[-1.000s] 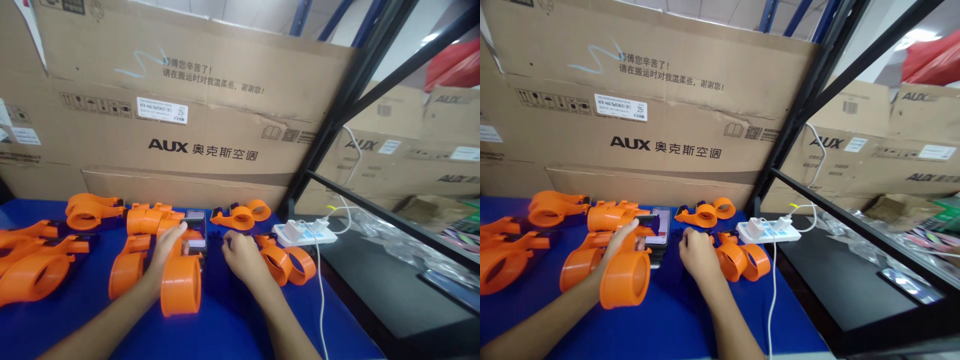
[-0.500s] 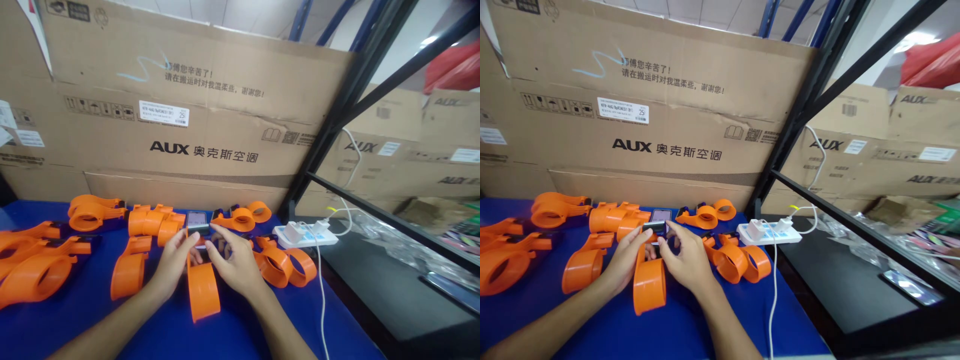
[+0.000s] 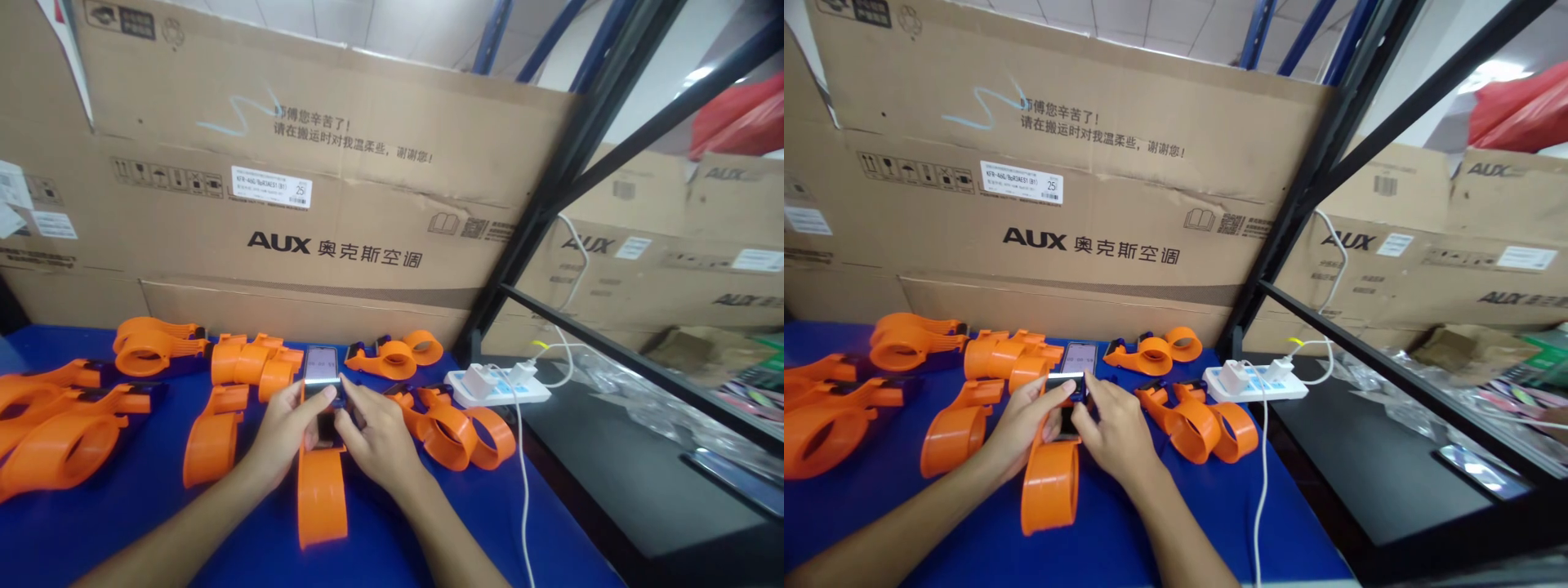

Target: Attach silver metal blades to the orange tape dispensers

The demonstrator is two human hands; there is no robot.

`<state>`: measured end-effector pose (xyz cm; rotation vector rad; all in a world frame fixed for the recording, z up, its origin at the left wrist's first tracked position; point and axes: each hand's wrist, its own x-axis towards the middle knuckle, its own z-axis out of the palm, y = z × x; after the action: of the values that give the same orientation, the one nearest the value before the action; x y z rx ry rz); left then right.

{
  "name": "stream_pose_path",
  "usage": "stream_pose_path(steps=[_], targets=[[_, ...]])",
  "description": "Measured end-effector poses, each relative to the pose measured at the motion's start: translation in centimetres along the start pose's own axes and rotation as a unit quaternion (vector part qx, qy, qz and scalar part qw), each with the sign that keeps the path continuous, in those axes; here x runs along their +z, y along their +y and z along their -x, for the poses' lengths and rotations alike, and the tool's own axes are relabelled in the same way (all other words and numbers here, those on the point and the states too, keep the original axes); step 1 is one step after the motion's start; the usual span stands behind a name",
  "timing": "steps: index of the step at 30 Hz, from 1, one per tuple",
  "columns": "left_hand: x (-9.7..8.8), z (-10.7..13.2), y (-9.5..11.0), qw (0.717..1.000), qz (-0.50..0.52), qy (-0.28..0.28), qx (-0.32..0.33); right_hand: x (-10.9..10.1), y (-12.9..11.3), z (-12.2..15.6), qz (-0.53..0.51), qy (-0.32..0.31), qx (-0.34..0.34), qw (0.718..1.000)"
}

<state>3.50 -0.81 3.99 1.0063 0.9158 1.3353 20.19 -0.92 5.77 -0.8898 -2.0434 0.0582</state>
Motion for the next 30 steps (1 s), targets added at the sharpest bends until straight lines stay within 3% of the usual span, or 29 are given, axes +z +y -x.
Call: stream_pose_path(steps=[7,13,21,30], targets=[[0.0,-0.2,0.1,0.999,0.034,0.014,-0.013,-0.1,0.2,-0.3,-0.018,-0.028,0.03,0.999],[0.1,-0.4,0.4,0.989,0.12,0.027,-0.076,-1.1,0.6,-0.9,0.017,-0.078,-0.011,0.997],[0.3,0.0,0.5,0.987,0.134,0.002,-0.087,0.1,0.9,0.0,0.079,-0.041,-0.052,0.995],[0.1,0.0,0.7,0.987,0.122,-0.044,-0.098,1.0,1.0,0.8,0.066,-0.016,-0.079,0.995]])
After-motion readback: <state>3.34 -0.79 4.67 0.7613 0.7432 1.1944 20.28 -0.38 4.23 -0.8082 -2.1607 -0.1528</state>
